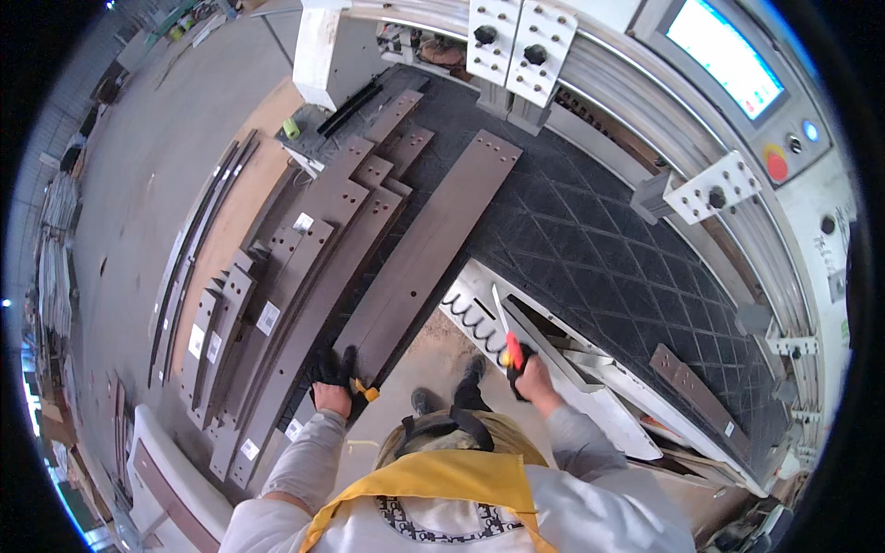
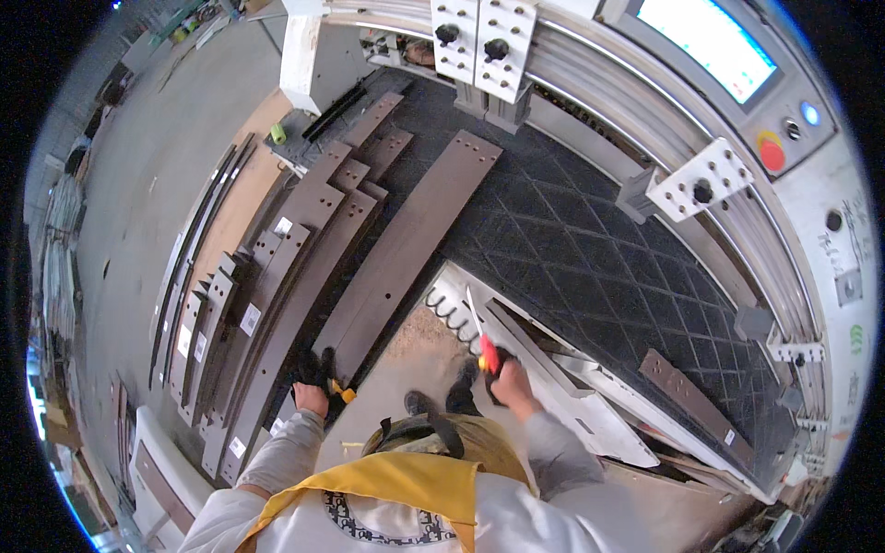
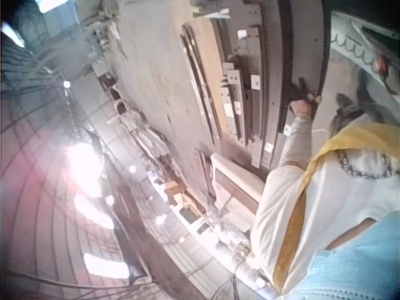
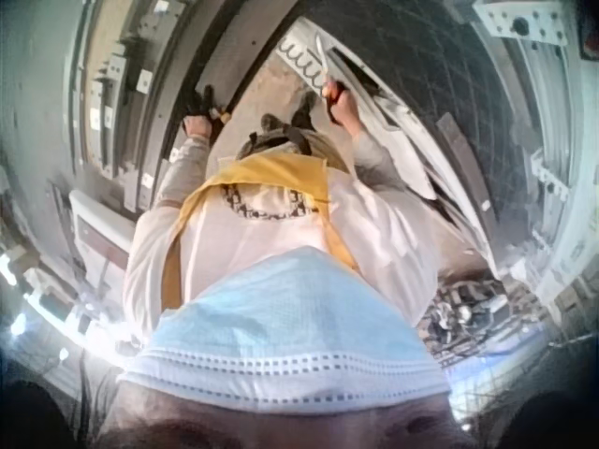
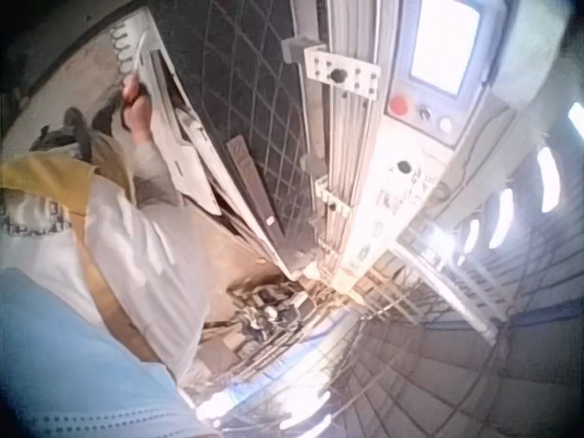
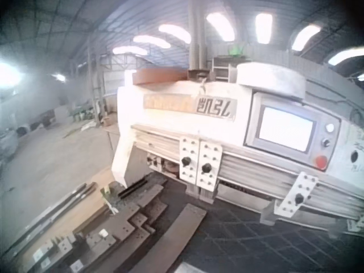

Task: The person repeatedly picks up long metal plates from a stack, places them on a machine bed, and uses a handheld air blow gun to clean the surface. The person then removes the plates and returns them to the stack, repeating the cycle multiple times.

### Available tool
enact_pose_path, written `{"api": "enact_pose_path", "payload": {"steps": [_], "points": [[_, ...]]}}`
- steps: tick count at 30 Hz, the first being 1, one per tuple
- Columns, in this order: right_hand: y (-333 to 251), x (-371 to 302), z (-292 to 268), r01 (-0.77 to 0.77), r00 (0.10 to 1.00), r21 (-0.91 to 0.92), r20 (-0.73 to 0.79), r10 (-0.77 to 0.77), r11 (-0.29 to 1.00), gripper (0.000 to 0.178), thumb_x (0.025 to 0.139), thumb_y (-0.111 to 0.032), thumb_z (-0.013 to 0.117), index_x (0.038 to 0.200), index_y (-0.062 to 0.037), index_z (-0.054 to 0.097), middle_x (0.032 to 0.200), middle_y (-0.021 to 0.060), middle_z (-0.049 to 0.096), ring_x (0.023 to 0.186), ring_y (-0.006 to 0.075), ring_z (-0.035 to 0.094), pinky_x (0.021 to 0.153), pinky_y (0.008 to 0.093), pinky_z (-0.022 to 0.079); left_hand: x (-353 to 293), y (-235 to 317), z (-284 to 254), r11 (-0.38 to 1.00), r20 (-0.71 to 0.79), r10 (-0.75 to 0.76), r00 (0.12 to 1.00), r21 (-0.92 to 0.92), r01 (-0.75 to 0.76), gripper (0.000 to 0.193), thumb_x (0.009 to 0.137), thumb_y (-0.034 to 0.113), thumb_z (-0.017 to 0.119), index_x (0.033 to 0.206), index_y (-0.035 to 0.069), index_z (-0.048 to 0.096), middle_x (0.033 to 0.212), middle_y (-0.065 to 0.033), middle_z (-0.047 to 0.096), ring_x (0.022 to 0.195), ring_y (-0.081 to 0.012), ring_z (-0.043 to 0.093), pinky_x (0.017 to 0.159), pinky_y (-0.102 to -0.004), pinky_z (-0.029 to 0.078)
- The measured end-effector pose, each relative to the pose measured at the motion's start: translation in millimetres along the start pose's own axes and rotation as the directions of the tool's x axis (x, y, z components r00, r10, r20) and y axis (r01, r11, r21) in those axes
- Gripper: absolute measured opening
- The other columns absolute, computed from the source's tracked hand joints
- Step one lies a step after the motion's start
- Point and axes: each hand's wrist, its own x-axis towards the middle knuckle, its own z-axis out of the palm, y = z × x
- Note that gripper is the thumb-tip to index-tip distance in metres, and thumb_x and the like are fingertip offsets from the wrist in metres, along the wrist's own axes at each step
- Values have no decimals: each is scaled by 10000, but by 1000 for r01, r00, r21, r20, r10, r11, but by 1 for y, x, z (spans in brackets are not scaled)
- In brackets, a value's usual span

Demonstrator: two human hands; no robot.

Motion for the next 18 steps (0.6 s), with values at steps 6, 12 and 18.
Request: {"api": "enact_pose_path", "payload": {"steps": [6, 12, 18], "points": [[133, 38, 64, -416, 877, 280, -126, 463, 865, 284, 763, -46, 484, 1035, 21, 532, 839, 170, 604, 768, 266, 584, 716, 363, 431, 6, -9, 28, 992, -59, 40, 997, 125, -33, 706, 665, 211, 618, 1319, 204, 355, 1337, -233, 277, 1205, -413, 312, 999, -482, 270], [190, 145, 88, -438, 699, 511, -324, 638, 739, 264, 771, -38, 446, 1005, 26, 552, 971, 181, 587, 838, 307, 554, 765, 375, 437, 1, -13, 31, 985, 13, 16, 1000, 173, -18, 835, 587, 283, 685, 1334, 189, 325, 1338, -245, 274, 1211, -422, 294, 1013, -485, 245], [123, 151, 113, -360, 924, 89, -105, 368, 929, 257, 754, -29, 413, 947, 53, 561, 1013, 267, 569, 967, 410, 521, 828, 404, 416, 10, -1, 10, 991, 65, 5, 998, 136, -14, 803, 634, 287, 653, 1347, 171, 302, 1347, -241, 270, 1225, -408, 286, 1025, -470, 234]]}}
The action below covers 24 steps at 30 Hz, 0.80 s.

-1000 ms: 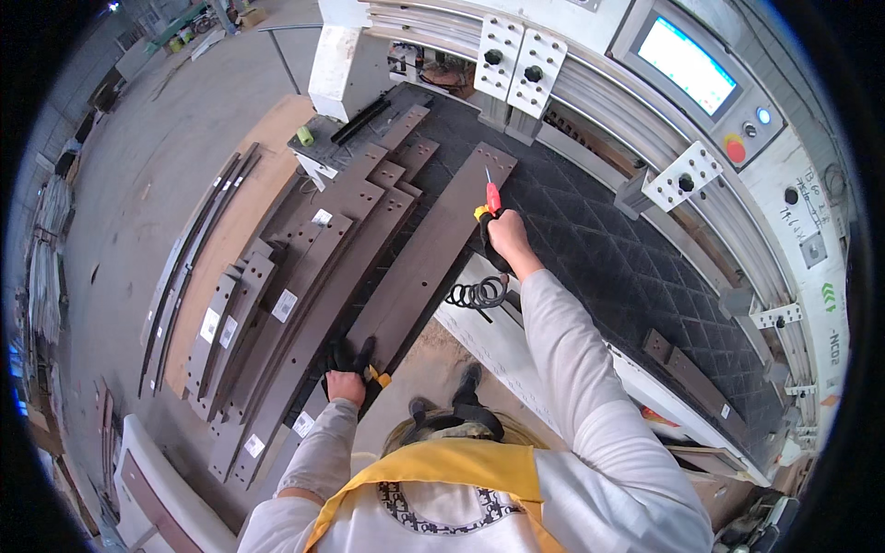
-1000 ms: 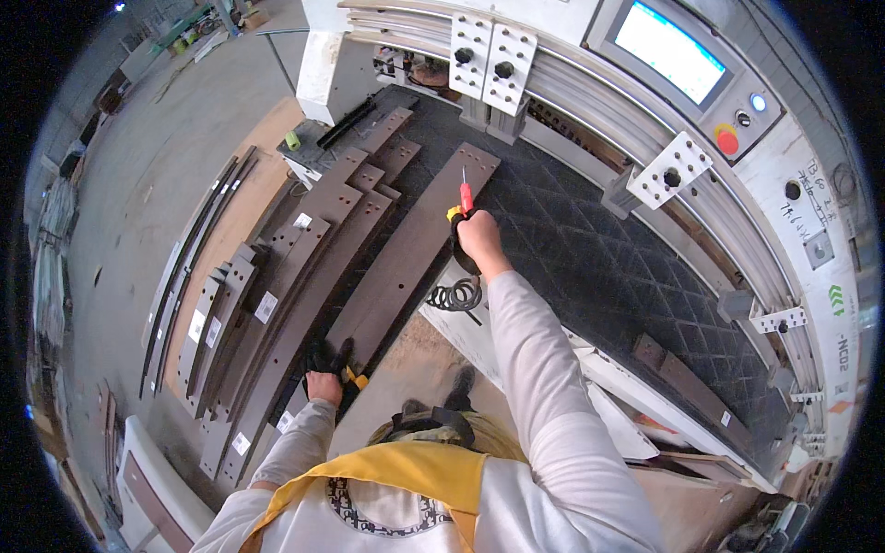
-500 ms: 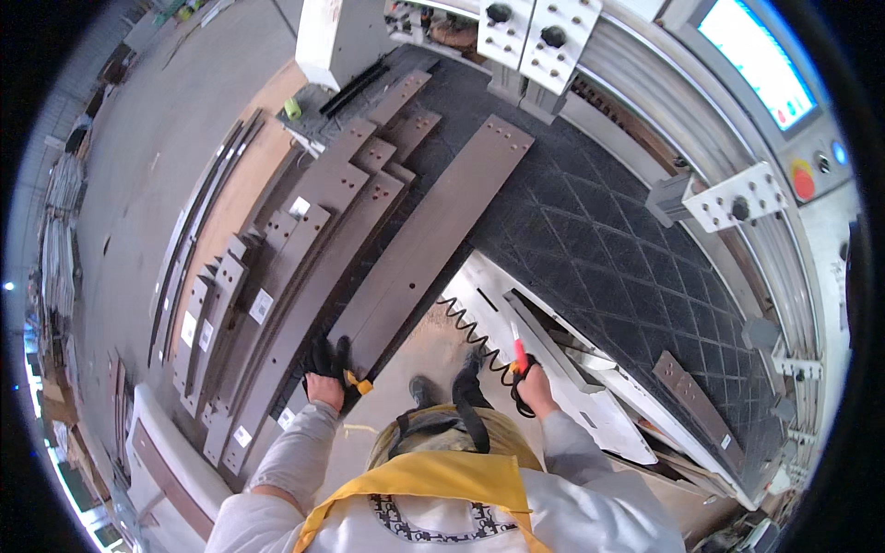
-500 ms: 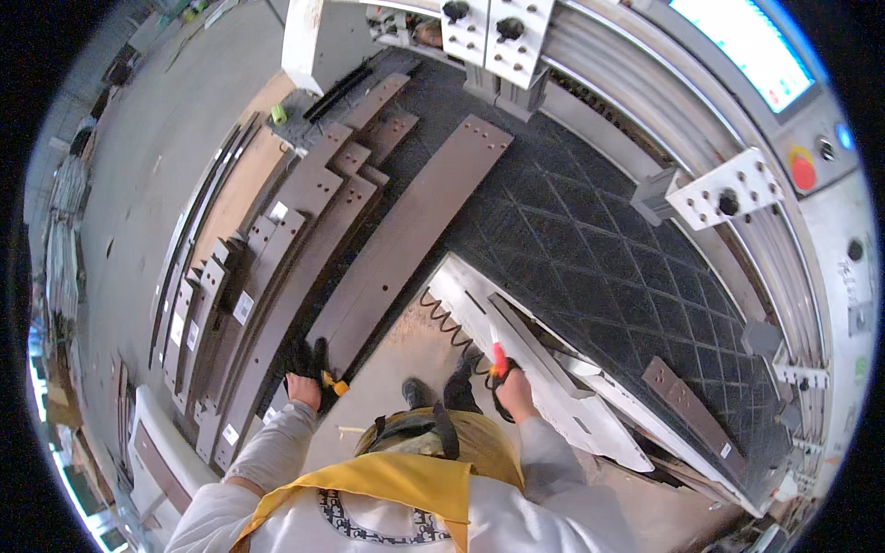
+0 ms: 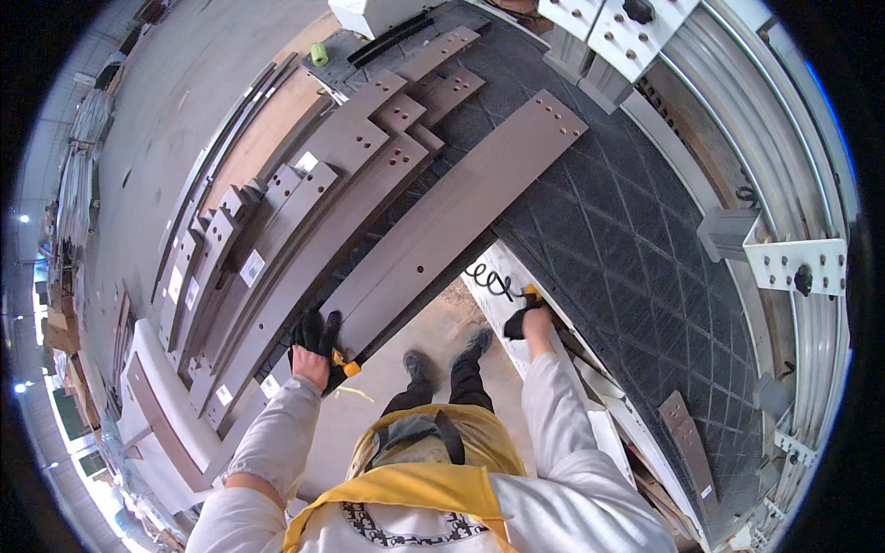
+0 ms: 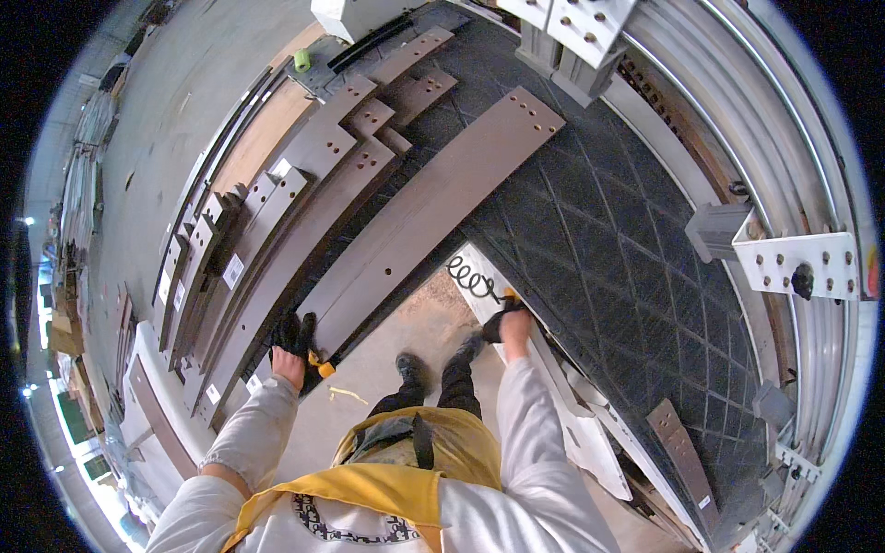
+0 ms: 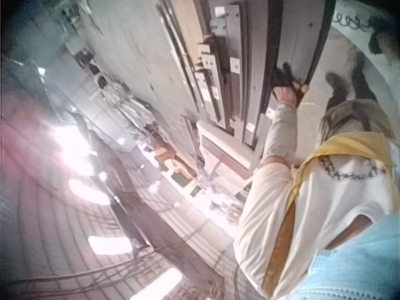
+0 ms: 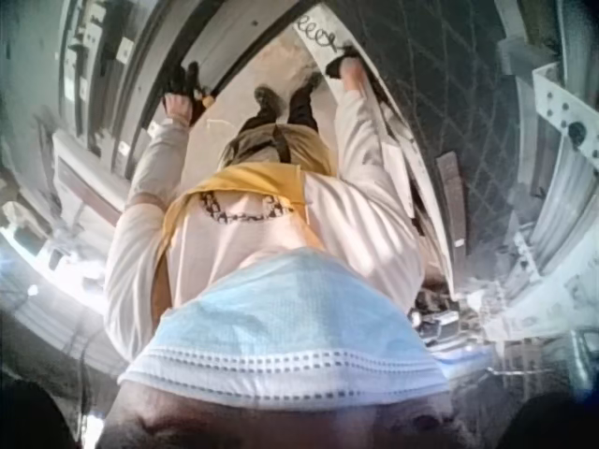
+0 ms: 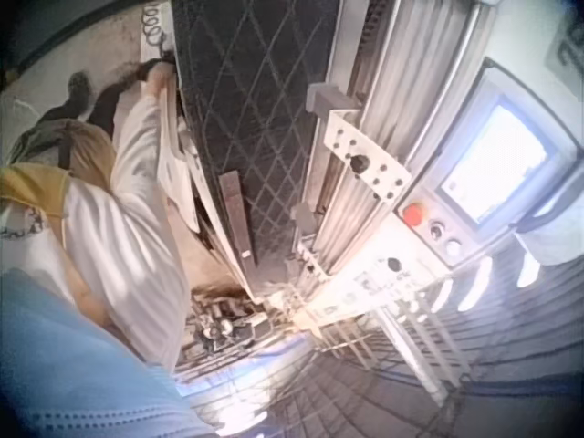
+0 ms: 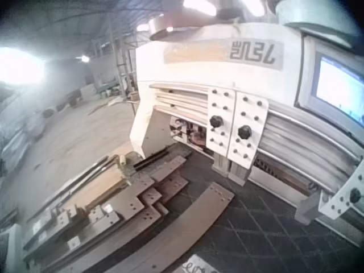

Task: The person repeatedly picks up long metal plates from a stack, places them on a machine bed, and uses a handheld air blow gun to clean the surface. The person then removes the plates and returns them to the stack, repeating the cycle multiple times.

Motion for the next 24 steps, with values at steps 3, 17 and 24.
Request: {"api": "enact_pose_path", "payload": {"steps": [3, 17, 24], "points": [[-92, -84, -17, 174, 972, 251, 111, -207, 952, 254, 797, -186, 511, 910, 30, 583, 877, 269, 589, 882, 417, 547, 727, 439, 432, 0, 6, -7, 998, 14, -37, 999, -46, 37, 562, 787, 48, 407, 1334, 150, 324, 1364, -185, 286, 1251, -367, 279, 1045, -426, 228], [-239, -162, -38, 990, 18, -118, 635, -772, -74, 40, 658, -89, 526, 650, -99, 564, 722, 77, 573, 739, 280, 535, 714, 388, 385, -82, 36, 43, 991, 12, -1, 1000, -132, 3, 180, 629, 224, 571, 714, 93, 662, 785, -120, 617, 758, -270, 584, 683, -399, 414], [-266, -117, -41, 943, 53, -298, 576, -815, -150, 87, 667, -21, 510, 639, -59, 582, 719, 147, 597, 750, 318, 559, 733, 436, 376, -107, 7, 27, 982, 68, -35, 997, -185, 47, 88, 573, 178, 617, 580, 91, 627, 616, -97, 589, 712, -282, 570, 649, -390, 407]]}}
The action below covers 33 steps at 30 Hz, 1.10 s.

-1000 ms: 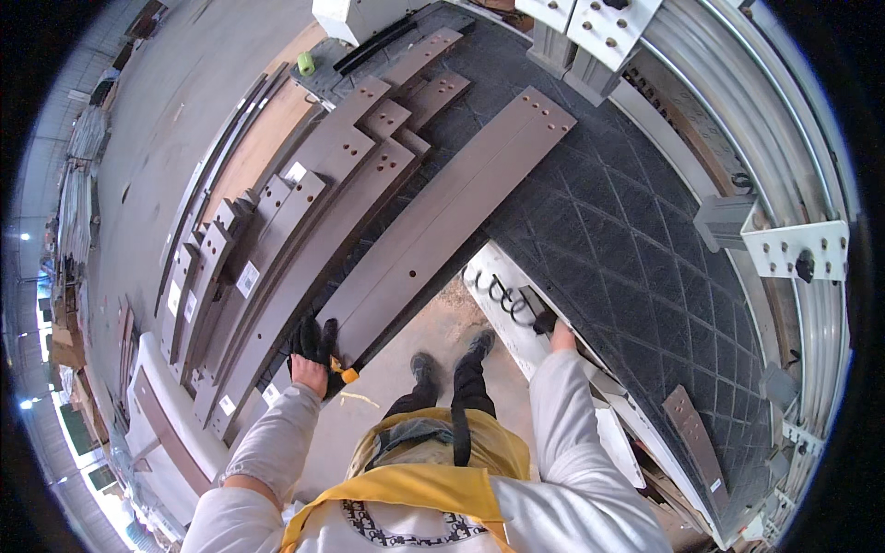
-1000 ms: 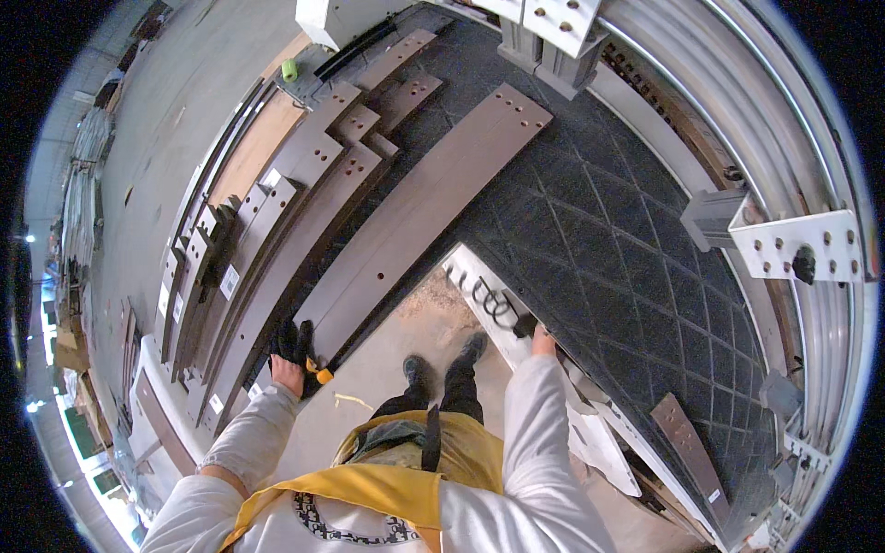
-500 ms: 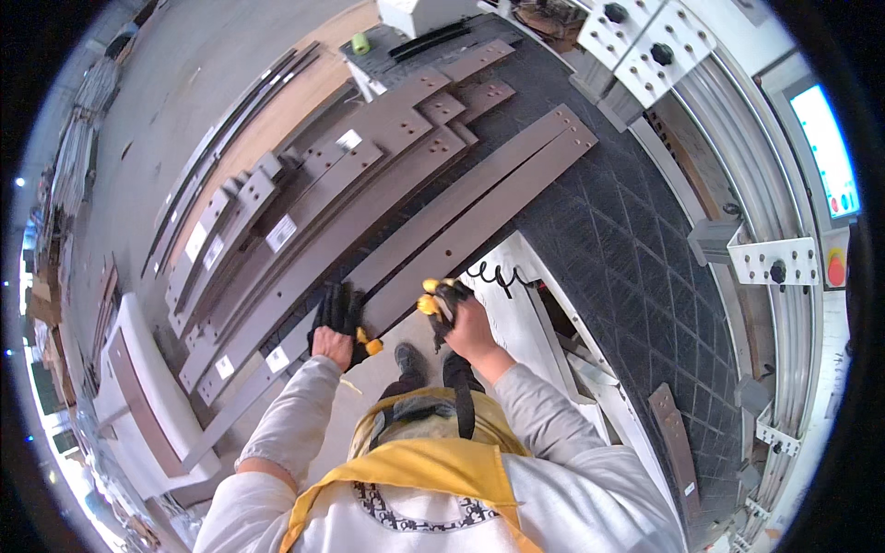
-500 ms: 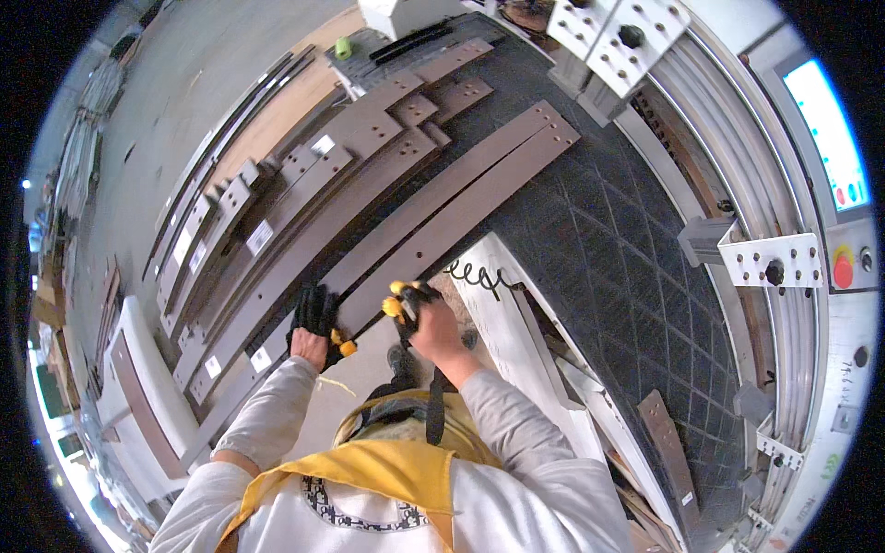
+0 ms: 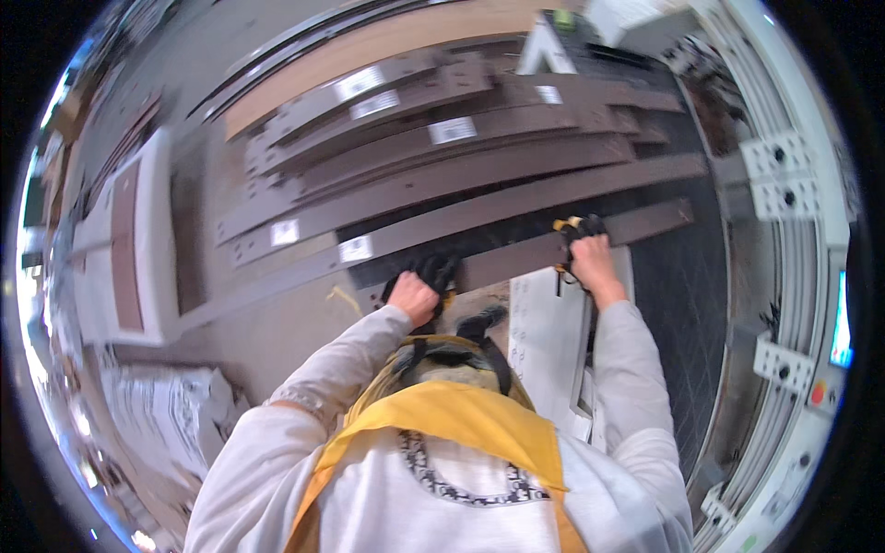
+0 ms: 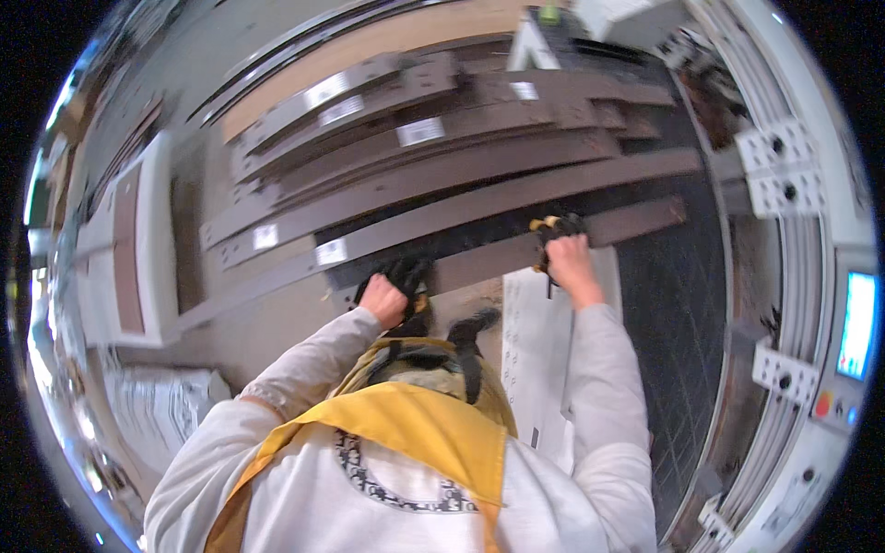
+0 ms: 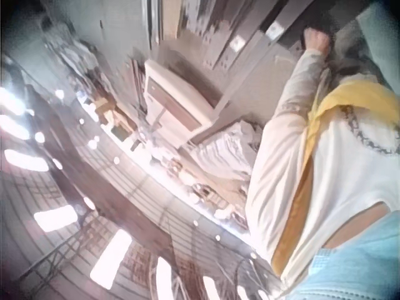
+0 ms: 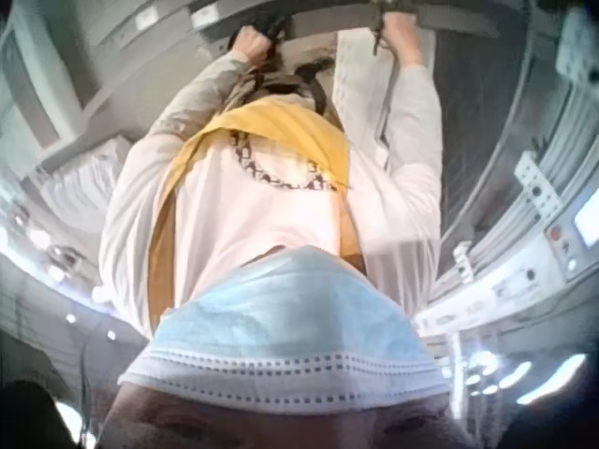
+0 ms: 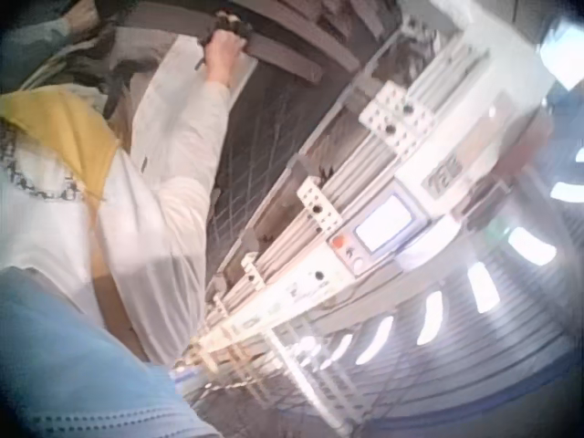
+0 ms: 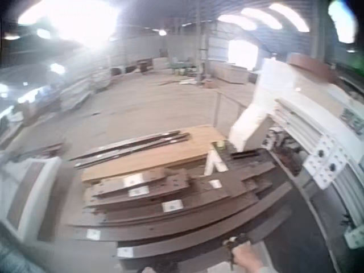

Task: The person repeatedly picks up long metal plates from a stack, places them on a machine bed, and uses a handheld air blow gun to clean the surface. The person then removes the plates and returns them to the stack, repeating the cycle multiple times.

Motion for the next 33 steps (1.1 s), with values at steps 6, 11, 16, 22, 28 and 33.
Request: {"api": "enact_pose_path", "payload": {"steps": [6, 11, 16, 22, 28, 33], "points": [[-104, 63, -56, 265, 958, 87, -138, -252, 960, 423, 594, -16, 549, 1013, -43, 599, 932, 150, 589, 911, 321, 534, 810, 423, 389, -81, -61, -34, 981, -391, -77, 917, -195, -1, 628, 651, 152, 612, 1242, 52, 424, 1133, -173, 501, 1011, -340, 487, 837, -428, 412], [-161, 91, -37, 403, 915, 132, -56, -399, 906, 536, 546, -21, 559, 1081, -53, 563, 976, 135, 572, 880, 301, 528, 756, 398, 418, -132, -132, -41, 974, -411, -197, 890, -188, 128, 615, 653, 190, 640, 1221, 58, 445, 1120, -163, 512, 1031, -331, 488, 893, -418, 388], [-185, 87, -11, 317, 934, 50, 154, -321, 947, 306, 532, -27, 570, 836, -51, 588, 816, 138, 563, 788, 301, 542, 655, 390, 435, -132, -174, -8, 930, -242, -366, 899, -123, 346, 738, 632, 99, 639, 1304, 134, 337, 1088, -111, 507, 993, -291, 500, 900, -400, 369], [-194, 92, -20, 367, 928, 40, 48, -369, 929, 57, 522, -61, 585, 575, -51, 569, 612, 124, 566, 635, 297, 551, 579, 380, 442, -123, -186, 0, 949, -212, -315, 925, -63, 309, 617, 652, 69, 592, 1238, 125, 409, 1022, -101, 515, 911, -291, 522, 806, -395, 401], [-206, 97, -21, 382, 883, -99, 332, -331, 919, 34, 616, -130, 599, 633, -101, 607, 693, 76, 595, 721, 243, 578, 669, 355, 443, -130, -191, -1, 970, -204, -210, 956, -165, 178, 622, 612, 99, 623, 1204, 71, 436, 982, -148, 521, 909, -317, 518, 772, -405, 418], [-205, 111, -17, 346, 923, -97, 211, -321, 933, 51, 654, -119, 595, 703, -118, 611, 762, 60, 599, 786, 229, 572, 726, 355, 411, -128, -194, -13, 959, -142, -205, 968, -229, 169, 799, 615, 149, 659, 1319, 60, 291, 945, -174, 529, 836, -348, 530, 735, -415, 432]]}}
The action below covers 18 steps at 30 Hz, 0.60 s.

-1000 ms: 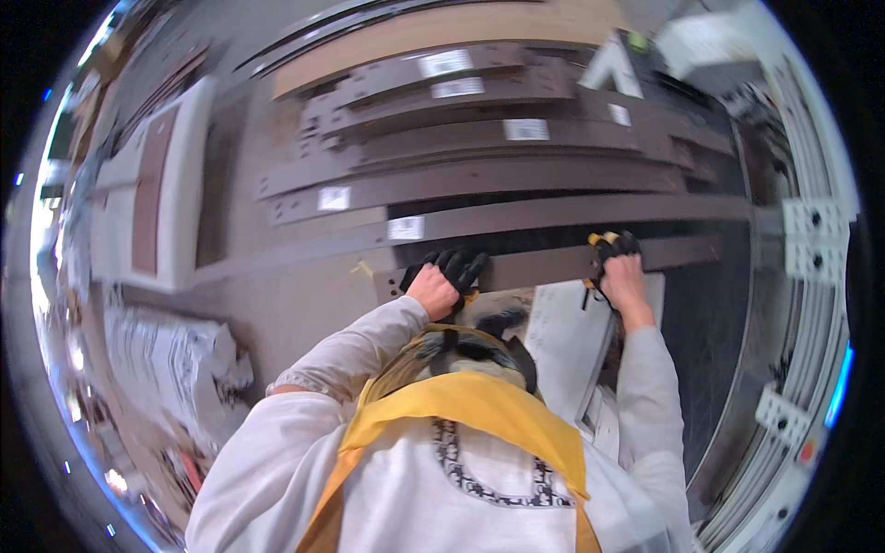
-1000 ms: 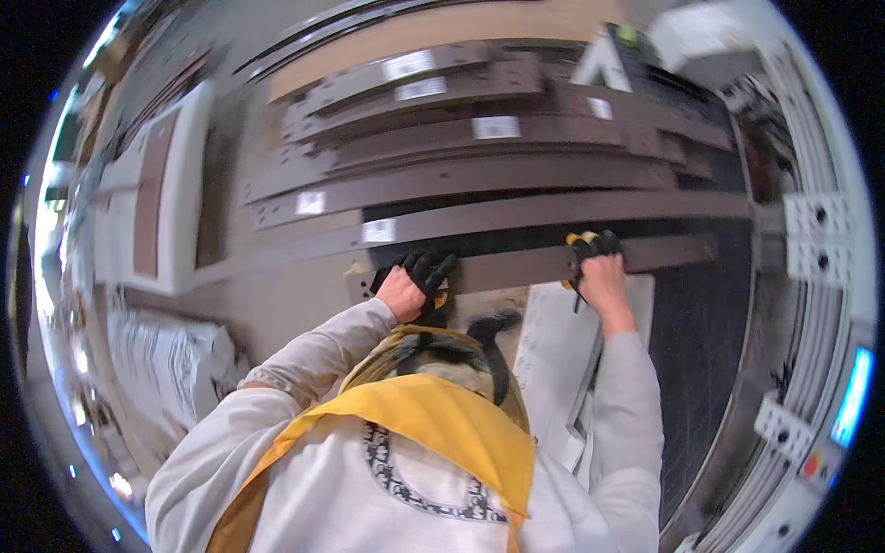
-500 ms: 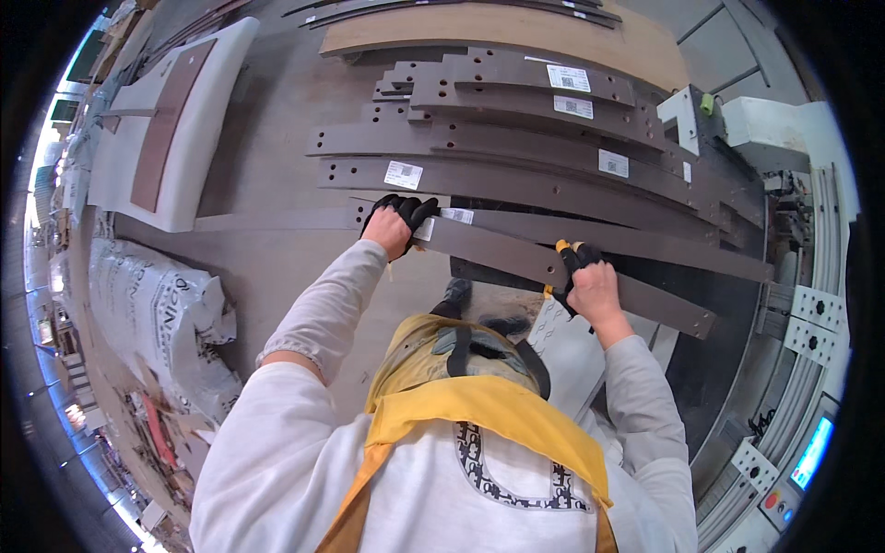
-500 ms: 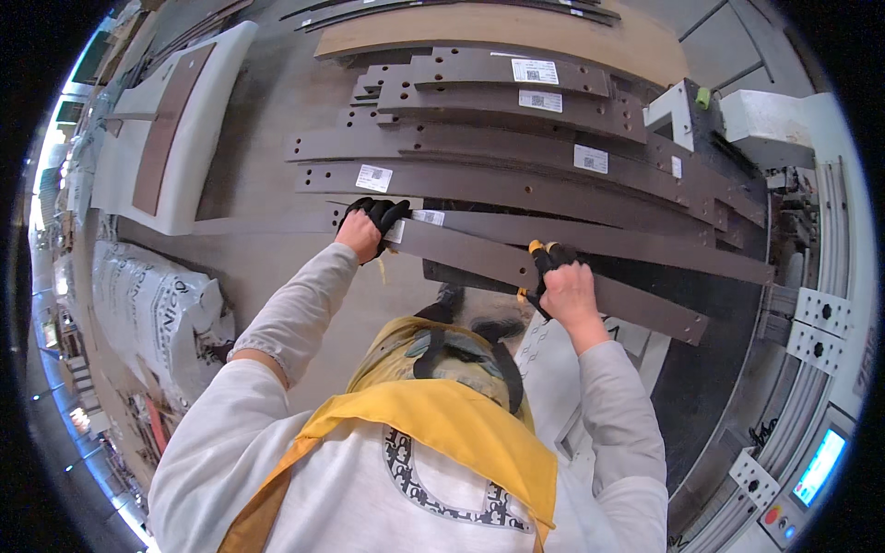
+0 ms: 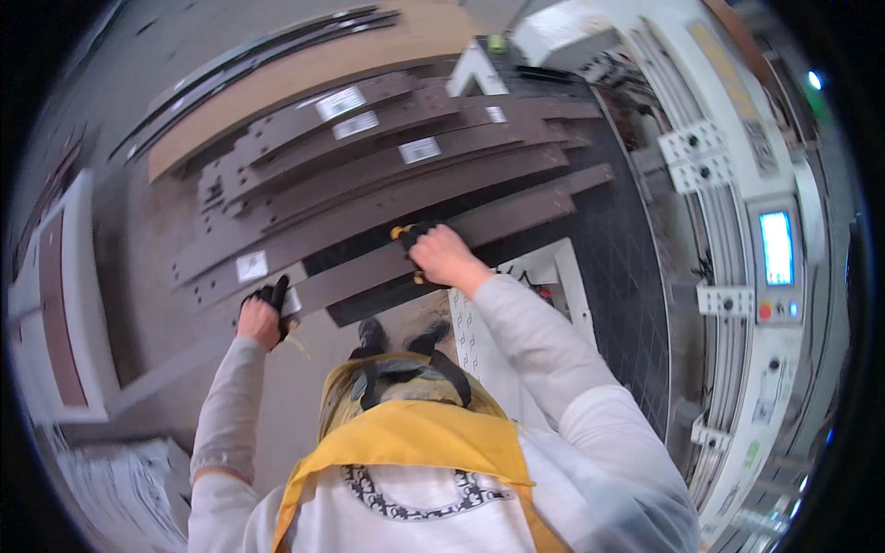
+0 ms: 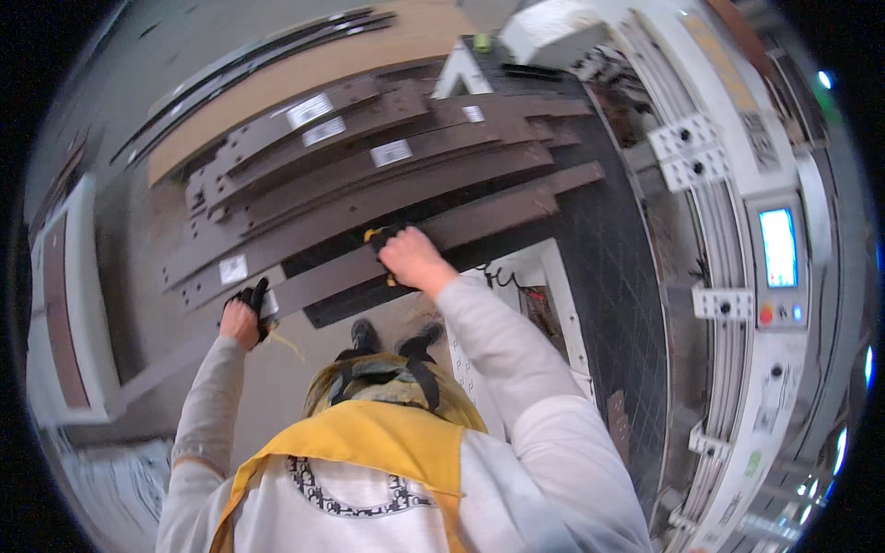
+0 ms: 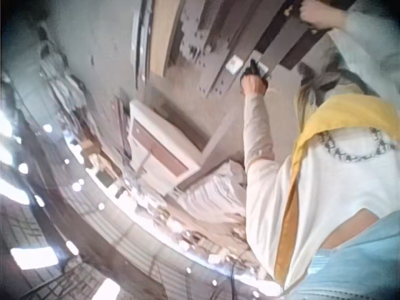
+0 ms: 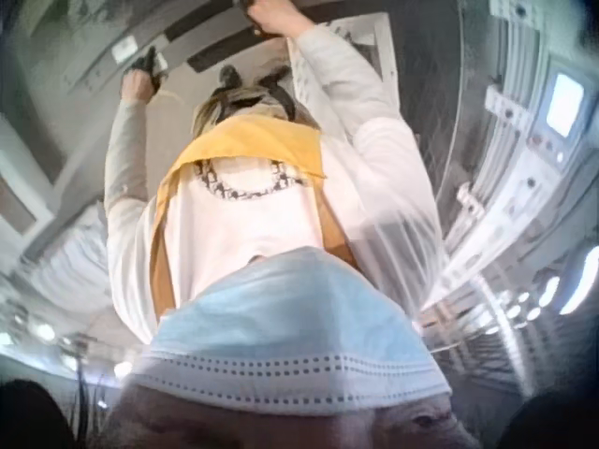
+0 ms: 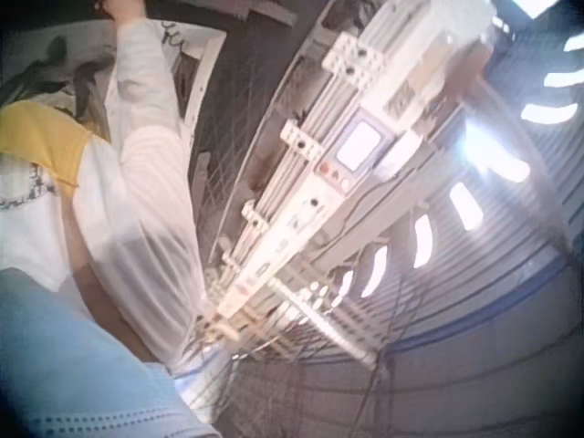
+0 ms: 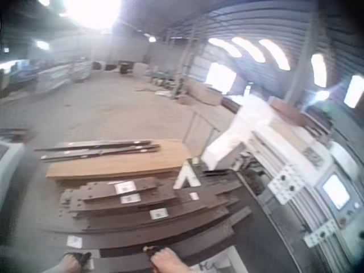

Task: The person repeatedly picks up long metal plates from a stack, places them on a machine bed, and uses a handheld air blow gun to clean the surface. The person then removes the plates and returns them to the stack, repeating the cycle multiple times.

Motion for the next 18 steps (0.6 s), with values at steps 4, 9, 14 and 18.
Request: {"api": "enact_pose_path", "payload": {"steps": [4, 9, 14, 18], "points": [[-5, 6, 24, -153, 981, -17, -125, 150, 988, 48, 705, -155, 559, 693, -135, 601, 765, 47, 601, 778, 221, 580, 727, 351, 407, 0, 3, 0, 996, 82, -55, 995, 69, 50, 805, 643, 190, 668, 1333, 68, 270, 943, -175, 533, 795, -350, 539, 689, -424, 439], [-10, 3, 24, -222, 974, -11, -54, 221, 975, 110, 695, -204, 648, 779, -135, 632, 843, 29, 623, 869, 193, 577, 763, 332, 405, 4, 2, 5, 999, 31, 29, 999, 42, -30, 817, 611, 227, 716, 1308, 85, 317, 925, -181, 551, 797, -359, 543, 686, -426, 443], [3, -22, 15, -335, 939, 6, 87, 333, 942, 112, 715, -154, 634, 819, -117, 654, 896, 40, 640, 891, 198, 588, 771, 329, 416, 16, 29, 6, 997, 31, 67, 997, -35, -66, 737, 590, 242, 740, 1231, 73, 419, 896, -190, 580, 788, -383, 558, 649, -442, 461], [27, -57, 19, -470, 882, 9, 33, 469, 883, 94, 738, -130, 576, 786, -117, 656, 854, 43, 647, 849, 203, 603, 747, 336, 426, 38, 60, 11, 994, 49, 97, 994, -60, -94, 546, 577, 200, 750, 1045, 35, 523, 879, -221, 587, 802, -402, 557, 662, -439, 470]]}}
